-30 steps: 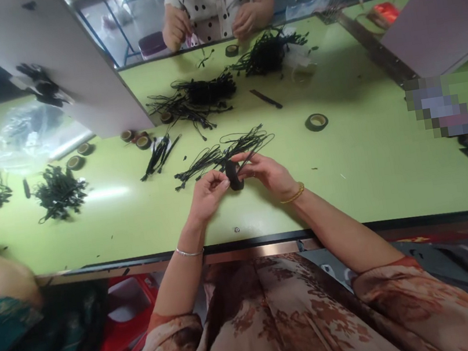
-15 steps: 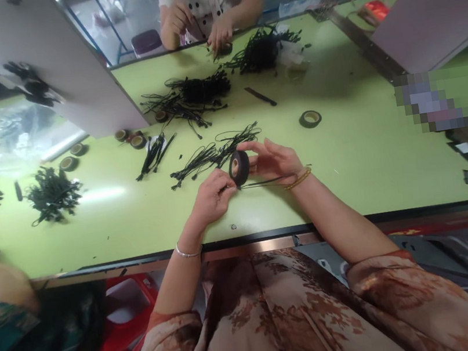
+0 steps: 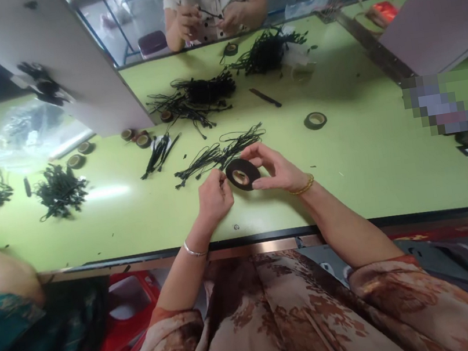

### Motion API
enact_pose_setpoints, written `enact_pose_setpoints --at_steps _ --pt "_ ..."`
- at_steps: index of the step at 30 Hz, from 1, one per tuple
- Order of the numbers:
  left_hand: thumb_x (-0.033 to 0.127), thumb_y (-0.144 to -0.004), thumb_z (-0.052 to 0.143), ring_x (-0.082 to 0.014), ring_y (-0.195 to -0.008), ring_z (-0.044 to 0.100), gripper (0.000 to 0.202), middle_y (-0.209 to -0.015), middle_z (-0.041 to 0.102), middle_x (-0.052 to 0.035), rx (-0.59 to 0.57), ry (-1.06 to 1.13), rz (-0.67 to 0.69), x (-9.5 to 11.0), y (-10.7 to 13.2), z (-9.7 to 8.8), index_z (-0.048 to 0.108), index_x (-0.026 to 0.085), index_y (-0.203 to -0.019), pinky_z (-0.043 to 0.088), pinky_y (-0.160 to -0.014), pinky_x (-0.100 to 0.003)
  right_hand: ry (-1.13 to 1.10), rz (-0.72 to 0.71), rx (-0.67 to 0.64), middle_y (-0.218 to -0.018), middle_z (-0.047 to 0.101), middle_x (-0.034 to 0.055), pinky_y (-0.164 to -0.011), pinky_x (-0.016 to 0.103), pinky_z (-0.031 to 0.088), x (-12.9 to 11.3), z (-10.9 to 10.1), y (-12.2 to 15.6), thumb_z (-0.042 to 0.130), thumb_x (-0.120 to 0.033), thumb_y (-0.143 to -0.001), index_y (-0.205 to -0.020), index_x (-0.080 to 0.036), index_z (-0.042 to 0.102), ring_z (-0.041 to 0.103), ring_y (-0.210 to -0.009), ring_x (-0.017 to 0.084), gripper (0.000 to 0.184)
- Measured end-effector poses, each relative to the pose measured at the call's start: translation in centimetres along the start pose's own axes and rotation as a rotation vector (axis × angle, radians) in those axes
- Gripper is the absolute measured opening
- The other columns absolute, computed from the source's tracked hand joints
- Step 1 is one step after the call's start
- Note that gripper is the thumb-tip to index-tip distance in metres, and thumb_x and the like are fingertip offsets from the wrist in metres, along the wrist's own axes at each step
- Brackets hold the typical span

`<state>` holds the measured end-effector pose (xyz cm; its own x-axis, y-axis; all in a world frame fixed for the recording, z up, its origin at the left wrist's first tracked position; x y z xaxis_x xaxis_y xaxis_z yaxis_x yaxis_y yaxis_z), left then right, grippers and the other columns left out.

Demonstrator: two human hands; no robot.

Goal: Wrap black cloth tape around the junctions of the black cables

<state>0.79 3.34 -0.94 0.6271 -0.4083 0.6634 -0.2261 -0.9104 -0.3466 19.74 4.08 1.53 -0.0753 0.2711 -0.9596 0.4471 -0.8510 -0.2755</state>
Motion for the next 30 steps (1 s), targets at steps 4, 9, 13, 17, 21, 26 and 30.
enact_pose_setpoints --at_steps 4,9,13,17,21,26,30 --pt "0.014 -0.081 0.054 -0.0107 -0.056 0.051 0.027 -0.075 0.061 0.0017 0.083 0.155 -0.014 -0.6 -0.3 -0.7 0.048 0.02 -0.107 0.04 -0.06 -0.025 0.231 -0.051 0.048 -0.083 0.064 0.0001 -0.097 0.04 0.048 -0.5 0.6 0.1 0.082 -0.04 -0.072 -0.112 -0.021 0.052 0.066 -0.088 0.02 0.054" --pt "0.019 -0.083 0.056 -0.0115 -0.064 0.055 0.008 -0.075 0.063 -0.0003 0.039 0.208 -0.088 -1.1 -0.8 -0.8 0.059 0.018 -0.09 0.044 -0.063 -0.025 0.252 -0.058 0.041 -0.065 0.059 -0.005 -0.079 0.033 0.05 0.1 1.5 -0.2 0.074 -0.031 -0.08 -0.103 -0.019 0.053 0.06 -0.064 0.014 0.033" --pt "0.033 -0.085 0.061 -0.0115 -0.067 0.06 0.017 -0.075 0.064 -0.0008 -0.093 0.54 -0.367 -1.9 -1.0 -0.5 0.061 0.017 -0.086 0.052 -0.065 -0.025 0.239 -0.066 0.025 -0.068 0.06 -0.0039 -0.078 0.032 0.049 0.5 1.3 -0.3 0.073 -0.03 -0.081 -0.1 -0.019 0.052 0.058 -0.066 0.013 0.031" --pt "0.046 -0.08 0.071 -0.011 -0.063 0.062 0.034 -0.07 0.064 -0.0014 -0.28 0.78 -0.537 -2.3 -0.9 -0.3 0.061 0.014 -0.085 0.056 -0.064 -0.026 0.269 -0.063 0.002 -0.072 0.061 -0.0027 -0.076 0.032 0.049 0.7 1.1 -0.3 0.073 -0.033 -0.081 -0.096 -0.02 0.051 0.058 -0.067 0.013 0.029" --pt "0.024 -0.08 0.073 -0.009 -0.056 0.062 0.019 -0.065 0.064 -0.0004 -0.345 0.736 -0.61 -2.6 -0.7 0.2 0.06 0.013 -0.086 0.052 -0.057 -0.022 0.302 -0.032 -0.035 -0.074 0.061 -0.0017 -0.074 0.031 0.049 0.8 1.2 -0.2 0.072 -0.034 -0.081 -0.092 -0.02 0.051 0.058 -0.069 0.014 0.028" --pt "0.008 -0.086 0.056 -0.0071 -0.05 0.057 0.006 -0.059 0.06 0.0014 -0.319 0.645 -0.638 -3.0 -0.5 0.9 0.058 0.013 -0.082 0.045 -0.051 -0.018 0.392 0.013 -0.071 -0.077 0.062 0.0007 -0.069 0.03 0.046 0.8 1.3 -0.2 0.07 -0.033 -0.081 -0.086 -0.02 0.052 0.058 -0.071 0.015 0.023" --pt "0.007 -0.085 0.054 -0.0067 -0.049 0.053 0.008 -0.057 0.057 0.0031 -0.231 0.644 -0.628 -3.3 -0.6 1.2 0.058 0.014 -0.085 0.041 -0.05 -0.018 0.441 0.066 -0.1 -0.076 0.063 0.0009 -0.066 0.028 0.044 1.0 1.7 -0.2 0.068 -0.032 -0.08 -0.084 -0.02 0.052 0.057 -0.07 0.015 0.02"
Point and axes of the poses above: each hand's wrist, its own y-axis away from the middle knuckle, its own z-axis out of the palm, x = y × z, the point moved 3 cm from there along -y, towards the middle knuckle
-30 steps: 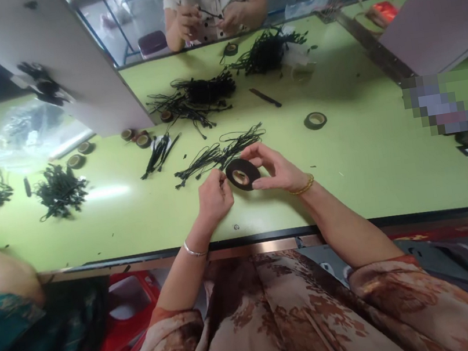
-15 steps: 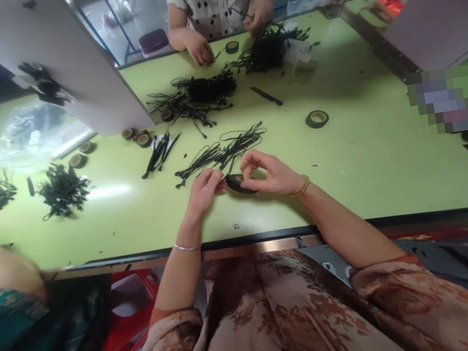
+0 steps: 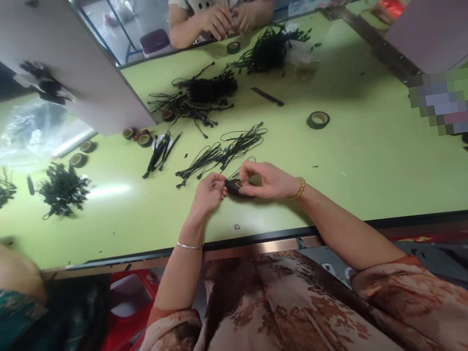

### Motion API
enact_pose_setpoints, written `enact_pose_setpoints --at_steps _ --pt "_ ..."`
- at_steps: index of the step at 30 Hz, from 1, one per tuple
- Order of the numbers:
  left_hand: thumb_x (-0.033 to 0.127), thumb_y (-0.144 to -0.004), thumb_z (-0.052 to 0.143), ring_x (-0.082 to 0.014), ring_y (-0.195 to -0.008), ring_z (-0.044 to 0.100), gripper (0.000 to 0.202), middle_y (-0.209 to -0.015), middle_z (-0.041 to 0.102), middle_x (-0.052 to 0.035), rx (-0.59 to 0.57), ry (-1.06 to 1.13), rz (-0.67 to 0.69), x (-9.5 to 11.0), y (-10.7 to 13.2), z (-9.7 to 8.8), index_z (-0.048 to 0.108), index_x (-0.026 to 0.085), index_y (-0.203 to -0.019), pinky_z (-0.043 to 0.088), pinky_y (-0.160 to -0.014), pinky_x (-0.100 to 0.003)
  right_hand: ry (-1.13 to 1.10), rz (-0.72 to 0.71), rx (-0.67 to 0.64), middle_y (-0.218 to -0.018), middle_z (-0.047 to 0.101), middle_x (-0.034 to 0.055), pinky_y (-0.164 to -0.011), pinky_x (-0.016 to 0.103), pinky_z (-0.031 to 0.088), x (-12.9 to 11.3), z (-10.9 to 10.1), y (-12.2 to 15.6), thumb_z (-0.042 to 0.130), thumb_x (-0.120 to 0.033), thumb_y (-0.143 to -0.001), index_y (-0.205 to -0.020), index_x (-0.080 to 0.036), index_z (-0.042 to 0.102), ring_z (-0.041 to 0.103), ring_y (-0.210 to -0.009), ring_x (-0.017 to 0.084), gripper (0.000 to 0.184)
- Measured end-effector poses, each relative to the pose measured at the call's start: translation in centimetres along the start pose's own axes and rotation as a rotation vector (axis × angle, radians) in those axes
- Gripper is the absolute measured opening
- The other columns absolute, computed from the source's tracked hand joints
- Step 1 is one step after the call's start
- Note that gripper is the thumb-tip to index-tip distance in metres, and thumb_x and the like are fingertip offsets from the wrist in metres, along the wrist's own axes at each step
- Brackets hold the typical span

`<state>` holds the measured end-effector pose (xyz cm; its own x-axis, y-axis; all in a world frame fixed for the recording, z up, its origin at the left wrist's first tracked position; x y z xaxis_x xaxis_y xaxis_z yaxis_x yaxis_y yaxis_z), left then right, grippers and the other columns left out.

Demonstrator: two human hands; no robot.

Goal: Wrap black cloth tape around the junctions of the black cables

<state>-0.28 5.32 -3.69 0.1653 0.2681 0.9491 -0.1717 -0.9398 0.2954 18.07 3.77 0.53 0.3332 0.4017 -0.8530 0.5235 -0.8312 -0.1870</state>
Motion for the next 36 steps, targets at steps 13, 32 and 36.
enact_pose_setpoints --at_steps 13,32,36 --pt "0.017 -0.077 0.067 -0.008 -0.057 0.056 0.013 -0.064 0.061 0.0016 0.033 0.151 0.148 0.4 0.0 0.1 0.062 0.013 -0.088 0.045 -0.056 -0.021 0.115 0.265 0.28 -0.073 0.068 0.0004 -0.063 0.027 0.04 0.6 2.0 -0.3 0.07 -0.041 -0.077 -0.108 -0.018 0.059 0.057 -0.063 0.015 0.04" --pt "0.04 -0.079 0.072 -0.0057 -0.052 0.048 0.03 -0.063 0.054 0.006 -0.001 0.175 0.335 1.6 0.8 0.7 0.051 0.019 -0.084 0.039 -0.051 -0.019 -0.169 0.296 0.176 -0.053 0.061 -0.0034 -0.051 0.022 0.037 0.4 2.6 -0.5 0.057 -0.035 -0.085 -0.124 -0.013 0.064 0.047 -0.045 0.011 0.045" --pt "0.04 -0.081 0.07 -0.0072 -0.056 0.051 0.026 -0.068 0.056 0.0038 0.0 0.041 0.389 1.7 0.9 0.5 0.057 0.018 -0.085 0.042 -0.056 -0.021 -0.061 0.252 0.226 -0.051 0.056 -0.0055 -0.053 0.023 0.036 0.2 2.3 -0.4 0.058 -0.033 -0.083 -0.121 -0.015 0.067 0.043 -0.046 0.01 0.043"
Point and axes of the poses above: each hand's wrist, its own y-axis away from the middle knuckle, its own z-axis out of the palm, x = y × z, the point moved 3 cm from there along -y, towards the middle knuckle
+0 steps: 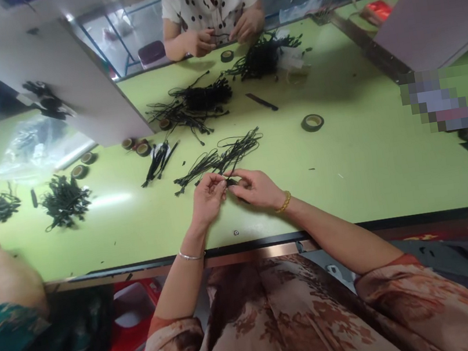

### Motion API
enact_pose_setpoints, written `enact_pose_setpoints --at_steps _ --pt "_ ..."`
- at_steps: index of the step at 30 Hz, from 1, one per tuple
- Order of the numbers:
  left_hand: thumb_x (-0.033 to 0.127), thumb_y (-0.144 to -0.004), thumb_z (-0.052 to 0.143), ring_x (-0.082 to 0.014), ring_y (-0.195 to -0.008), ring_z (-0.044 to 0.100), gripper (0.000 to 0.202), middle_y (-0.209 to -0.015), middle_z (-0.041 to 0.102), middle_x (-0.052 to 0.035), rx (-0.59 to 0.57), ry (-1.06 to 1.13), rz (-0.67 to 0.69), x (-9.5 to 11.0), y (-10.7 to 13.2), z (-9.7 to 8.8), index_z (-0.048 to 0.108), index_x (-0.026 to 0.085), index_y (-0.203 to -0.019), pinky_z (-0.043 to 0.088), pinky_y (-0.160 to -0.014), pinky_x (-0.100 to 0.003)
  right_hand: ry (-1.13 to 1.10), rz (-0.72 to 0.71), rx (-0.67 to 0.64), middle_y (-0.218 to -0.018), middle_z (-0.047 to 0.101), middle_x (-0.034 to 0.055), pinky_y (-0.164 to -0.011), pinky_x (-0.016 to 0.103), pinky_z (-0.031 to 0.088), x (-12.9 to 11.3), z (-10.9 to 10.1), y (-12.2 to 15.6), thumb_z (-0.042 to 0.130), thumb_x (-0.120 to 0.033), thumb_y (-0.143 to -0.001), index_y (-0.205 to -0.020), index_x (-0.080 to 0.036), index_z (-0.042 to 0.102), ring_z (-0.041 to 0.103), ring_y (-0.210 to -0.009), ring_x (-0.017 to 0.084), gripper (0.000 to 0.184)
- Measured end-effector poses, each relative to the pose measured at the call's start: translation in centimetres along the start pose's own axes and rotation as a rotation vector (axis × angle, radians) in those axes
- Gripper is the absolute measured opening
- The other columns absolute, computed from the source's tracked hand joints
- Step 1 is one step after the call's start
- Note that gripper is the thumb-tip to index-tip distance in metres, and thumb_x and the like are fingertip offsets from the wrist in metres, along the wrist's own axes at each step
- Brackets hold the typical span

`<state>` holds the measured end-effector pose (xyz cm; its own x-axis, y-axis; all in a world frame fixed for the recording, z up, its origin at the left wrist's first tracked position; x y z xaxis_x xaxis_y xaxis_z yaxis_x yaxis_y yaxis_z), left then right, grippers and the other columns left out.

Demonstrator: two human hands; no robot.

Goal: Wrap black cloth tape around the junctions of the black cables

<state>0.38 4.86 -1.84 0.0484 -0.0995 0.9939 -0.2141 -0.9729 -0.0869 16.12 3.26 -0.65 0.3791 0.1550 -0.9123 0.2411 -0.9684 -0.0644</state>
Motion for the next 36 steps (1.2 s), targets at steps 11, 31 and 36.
enact_pose_setpoints --at_steps 11,31,36 --pt "0.036 -0.079 0.068 -0.0106 -0.064 0.051 0.021 -0.072 0.058 0.0012 0.075 -0.116 -0.001 0.1 0.0 0.0 0.058 0.018 -0.08 0.043 -0.063 -0.024 0.224 -0.093 0.035 -0.058 0.054 -0.0041 -0.057 0.025 0.034 -0.5 0.0 0.2 0.059 -0.034 -0.084 -0.124 -0.017 0.066 0.045 -0.051 0.012 0.044" --pt "0.028 -0.088 0.059 -0.0182 -0.08 0.058 0.01 -0.082 0.065 -0.0047 0.214 -0.482 0.324 1.8 1.3 0.2 0.067 0.022 -0.085 0.046 -0.082 -0.032 0.124 -0.156 0.035 -0.057 0.047 -0.0062 -0.059 0.024 0.036 -0.7 -0.1 0.3 0.055 -0.033 -0.086 -0.13 -0.015 0.06 0.042 -0.051 0.011 0.049" --pt "0.024 -0.088 0.056 -0.0172 -0.079 0.056 0.009 -0.082 0.062 -0.0035 0.226 -0.462 0.305 1.9 1.2 0.5 0.061 0.021 -0.081 0.044 -0.079 -0.031 0.218 -0.159 0.053 -0.059 0.053 -0.0039 -0.058 0.025 0.035 -0.9 0.0 0.4 0.056 -0.036 -0.087 -0.13 -0.017 0.062 0.045 -0.052 0.012 0.047"
Point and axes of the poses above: each hand's wrist, its own y-axis away from the middle knuckle, its own z-axis out of the palm, x = y × z, the point moved 3 cm from there along -y, towards the middle knuckle
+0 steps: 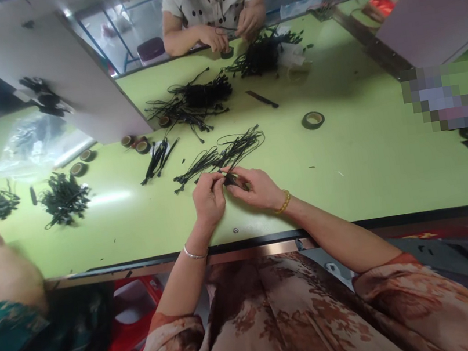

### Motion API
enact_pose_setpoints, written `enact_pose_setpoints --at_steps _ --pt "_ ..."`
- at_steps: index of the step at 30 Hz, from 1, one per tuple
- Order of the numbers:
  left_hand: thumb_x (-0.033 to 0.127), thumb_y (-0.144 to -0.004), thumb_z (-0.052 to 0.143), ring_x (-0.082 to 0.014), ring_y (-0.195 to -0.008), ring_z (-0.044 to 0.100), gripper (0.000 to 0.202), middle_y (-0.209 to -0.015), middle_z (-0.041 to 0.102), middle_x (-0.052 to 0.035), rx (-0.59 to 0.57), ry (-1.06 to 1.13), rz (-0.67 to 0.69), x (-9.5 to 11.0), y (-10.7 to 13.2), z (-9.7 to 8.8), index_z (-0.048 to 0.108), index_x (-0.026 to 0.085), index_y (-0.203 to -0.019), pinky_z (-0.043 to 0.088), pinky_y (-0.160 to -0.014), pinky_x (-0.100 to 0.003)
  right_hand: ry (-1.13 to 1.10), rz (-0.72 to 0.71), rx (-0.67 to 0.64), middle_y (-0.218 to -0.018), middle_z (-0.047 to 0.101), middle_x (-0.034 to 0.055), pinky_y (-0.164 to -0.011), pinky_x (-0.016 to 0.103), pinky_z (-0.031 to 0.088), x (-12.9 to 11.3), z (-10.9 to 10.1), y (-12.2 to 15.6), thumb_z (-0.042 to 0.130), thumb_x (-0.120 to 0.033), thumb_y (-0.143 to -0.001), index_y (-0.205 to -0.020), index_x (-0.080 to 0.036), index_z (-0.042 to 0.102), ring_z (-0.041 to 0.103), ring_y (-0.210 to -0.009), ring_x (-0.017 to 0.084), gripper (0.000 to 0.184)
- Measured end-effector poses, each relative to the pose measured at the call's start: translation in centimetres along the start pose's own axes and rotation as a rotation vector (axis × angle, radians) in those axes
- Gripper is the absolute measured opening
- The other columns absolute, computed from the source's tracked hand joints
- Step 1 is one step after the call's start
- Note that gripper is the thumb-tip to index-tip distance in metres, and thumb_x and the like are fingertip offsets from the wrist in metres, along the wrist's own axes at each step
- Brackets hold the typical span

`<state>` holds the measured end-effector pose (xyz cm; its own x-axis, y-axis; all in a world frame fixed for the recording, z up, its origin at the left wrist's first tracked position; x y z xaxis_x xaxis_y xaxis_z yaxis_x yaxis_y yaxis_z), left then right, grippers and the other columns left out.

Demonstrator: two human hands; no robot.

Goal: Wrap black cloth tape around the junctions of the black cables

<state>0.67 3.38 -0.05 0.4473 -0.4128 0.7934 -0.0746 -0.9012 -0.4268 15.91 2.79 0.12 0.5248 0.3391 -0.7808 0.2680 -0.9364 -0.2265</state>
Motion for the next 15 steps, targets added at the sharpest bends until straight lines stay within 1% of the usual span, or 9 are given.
enact_pose_setpoints --at_steps 2,4,6,8,10,12,14,15 --pt "0.025 -0.088 0.057 -0.0168 -0.079 0.055 0.009 -0.082 0.06 -0.003 -0.002 0.017 -0.035 -0.1 0.0 0.1 0.058 0.021 -0.08 0.044 -0.078 -0.03 0.059 0.003 0.008 -0.062 0.059 -0.0019 -0.058 0.026 0.035 -0.1 0.0 0.0 0.055 -0.037 -0.088 -0.13 -0.018 0.063 0.047 -0.052 0.014 0.047" --pt "0.029 -0.088 0.058 -0.0159 -0.076 0.054 0.011 -0.081 0.059 -0.0022 -0.02 0.079 -0.103 -0.4 -0.1 0.2 0.056 0.02 -0.081 0.044 -0.075 -0.029 0.127 0.008 0.018 -0.067 0.065 0.0012 -0.06 0.028 0.037 -0.2 0.0 0.0 0.055 -0.038 -0.088 -0.131 -0.018 0.062 0.051 -0.054 0.016 0.048" --pt "0.035 -0.088 0.06 -0.0141 -0.07 0.052 0.017 -0.077 0.058 -0.0008 -0.065 0.187 -0.185 -0.9 -0.1 0.5 0.055 0.02 -0.081 0.043 -0.069 -0.028 0.18 0.013 0.031 -0.074 0.07 0.0043 -0.063 0.03 0.04 -0.2 0.0 0.1 0.055 -0.038 -0.088 -0.133 -0.018 0.061 0.055 -0.058 0.018 0.049" --pt "0.041 -0.086 0.063 -0.0121 -0.063 0.049 0.024 -0.071 0.055 0.0011 -0.129 0.303 -0.245 -1.3 -0.2 0.8 0.055 0.019 -0.079 0.041 -0.063 -0.026 0.154 0.032 0.032 -0.077 0.071 0.0054 -0.065 0.031 0.042 0.1 0.0 0.0 0.057 -0.036 -0.086 -0.136 -0.019 0.059 0.057 -0.062 0.019 0.053" --pt "0.048 -0.082 0.067 -0.0104 -0.058 0.046 0.032 -0.064 0.053 0.0027 -0.194 0.401 -0.275 -1.6 -0.3 1.0 0.055 0.019 -0.077 0.039 -0.058 -0.025 -0.029 0.053 0.001 -0.08 0.071 0.0048 -0.065 0.031 0.045 0.6 0.2 -0.1 0.06 -0.032 -0.081 -0.138 -0.018 0.056 0.059 -0.064 0.019 0.058" --pt "0.052 -0.079 0.07 -0.0094 -0.055 0.046 0.037 -0.061 0.052 0.0034 -0.24 0.477 -0.283 -1.7 -0.4 1.0 0.056 0.018 -0.075 0.038 -0.055 -0.024 -0.331 0.056 -0.048 -0.088 0.071 0.0048 -0.068 0.03 0.048 1.1 0.3 -0.4 0.061 -0.027 -0.076 -0.136 -0.017 0.057 0.062 -0.071 0.018 0.061" --pt "0.051 -0.077 0.073 -0.0087 -0.053 0.047 0.038 -0.06 0.053 0.0033 -0.269 0.524 -0.273 -1.6 -0.5 0.9 0.057 0.017 -0.075 0.039 -0.054 -0.023 -0.611 0.074 -0.082 -0.095 0.072 0.005 -0.07 0.028 0.05 1.6 0.2 -0.7 0.061 -0.024 -0.074 -0.131 -0.016 0.06 0.064 -0.078 0.016 0.057" --pt "0.05 -0.076 0.074 -0.0085 -0.053 0.047 0.037 -0.06 0.054 0.0031 -0.277 0.537 -0.265 -1.6 -0.5 0.8 0.058 0.017 -0.075 0.04 -0.054 -0.023 -0.717 0.103 -0.085 -0.096 0.073 0.0047 -0.068 0.027 0.05 1.8 0.1 -0.8 0.061 -0.024 -0.075 -0.129 -0.017 0.061 0.064 -0.078 0.015 0.055"
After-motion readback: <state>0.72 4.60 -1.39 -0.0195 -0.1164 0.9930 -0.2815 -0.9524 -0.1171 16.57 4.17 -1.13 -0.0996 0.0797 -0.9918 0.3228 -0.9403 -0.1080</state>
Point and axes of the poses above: each hand's wrist, its own y-axis away from the middle knuckle, its own z-axis out of the palm, x = y × z, the point moved 3 cm from there along -y, towards the middle knuckle
